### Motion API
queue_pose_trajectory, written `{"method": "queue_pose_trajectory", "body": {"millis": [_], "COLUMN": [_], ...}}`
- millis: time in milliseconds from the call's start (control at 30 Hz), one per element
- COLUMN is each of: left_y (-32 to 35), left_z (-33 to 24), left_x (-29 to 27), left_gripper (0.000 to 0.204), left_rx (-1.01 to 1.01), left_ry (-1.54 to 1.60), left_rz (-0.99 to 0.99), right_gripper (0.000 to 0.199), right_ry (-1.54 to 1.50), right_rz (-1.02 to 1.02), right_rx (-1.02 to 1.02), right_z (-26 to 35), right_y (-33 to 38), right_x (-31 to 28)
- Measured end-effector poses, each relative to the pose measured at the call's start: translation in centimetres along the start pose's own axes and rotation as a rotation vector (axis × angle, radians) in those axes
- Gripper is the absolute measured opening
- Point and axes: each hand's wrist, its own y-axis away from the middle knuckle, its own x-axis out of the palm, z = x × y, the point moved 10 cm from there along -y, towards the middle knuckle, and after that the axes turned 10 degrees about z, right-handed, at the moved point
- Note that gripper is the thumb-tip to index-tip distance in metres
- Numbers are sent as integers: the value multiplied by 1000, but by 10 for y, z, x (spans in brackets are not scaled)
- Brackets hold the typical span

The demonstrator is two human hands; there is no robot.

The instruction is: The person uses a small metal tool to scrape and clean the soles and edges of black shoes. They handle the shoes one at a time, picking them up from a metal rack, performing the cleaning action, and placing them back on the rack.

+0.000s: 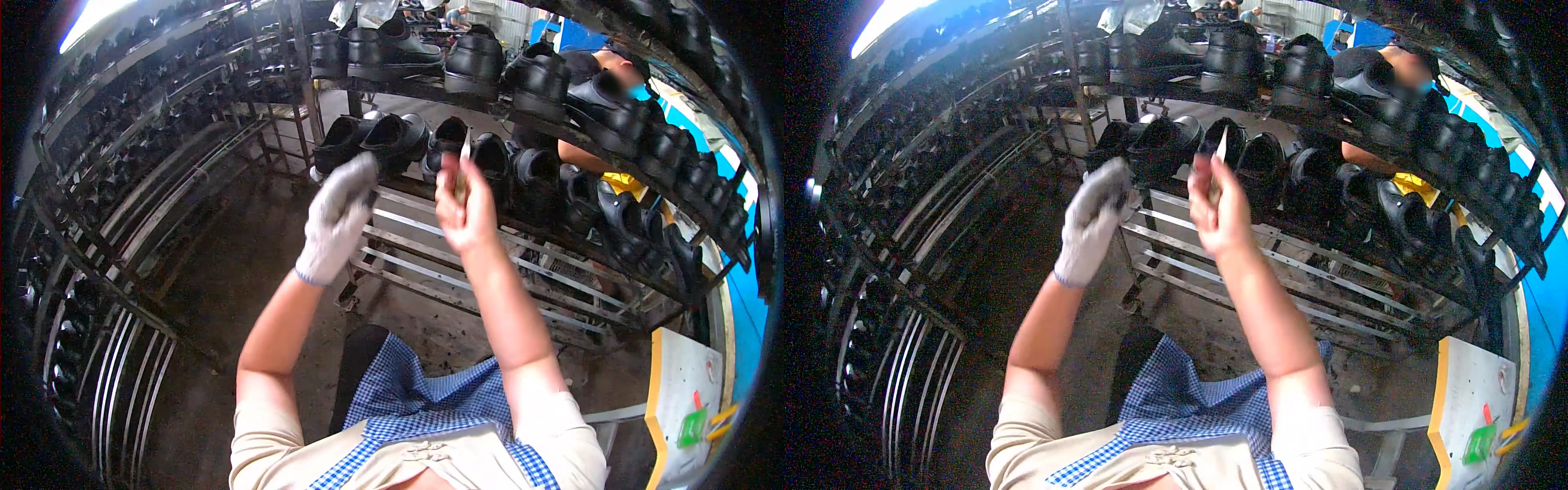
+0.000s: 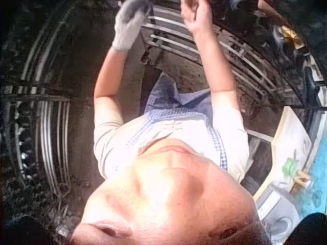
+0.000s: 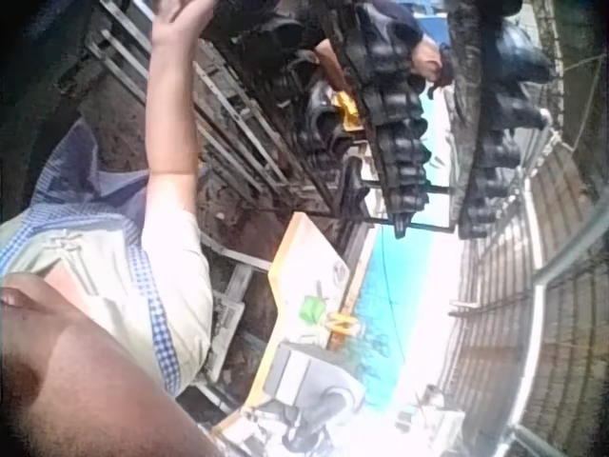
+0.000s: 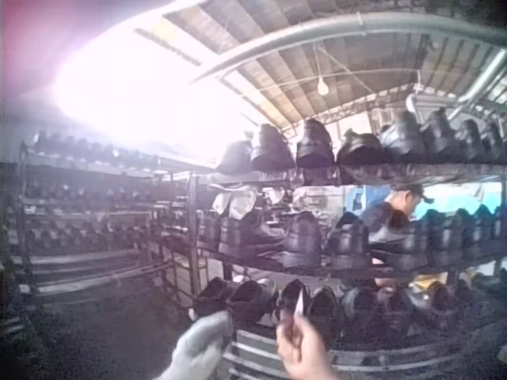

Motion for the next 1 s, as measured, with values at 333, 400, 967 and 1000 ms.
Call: {"method": "queue_pose_trajectory", "body": {"millis": [333, 400, 967, 1000], "left_y": [-199, -211, 115, 124], "left_z": [-57, -58, -45, -41], "left_x": [-43, -39, 115, 114], "left_gripper": [76, 68, 34, 32], "left_rx": [236, 160, 291, 314], "left_ry": [-1113, -1273, -482, -399], "left_rz": [-366, -275, 145, 152], "right_gripper": [32, 29, 63, 69], "right_ry": [125, 106, -311, -510], "right_rz": [-52, -16, -39, 140], "right_rx": [244, 257, 413, 459], "right_z": [-85, -80, -168, -172], "right_y": [99, 101, 178, 202], "right_x": [-66, -64, -136, -163]}}
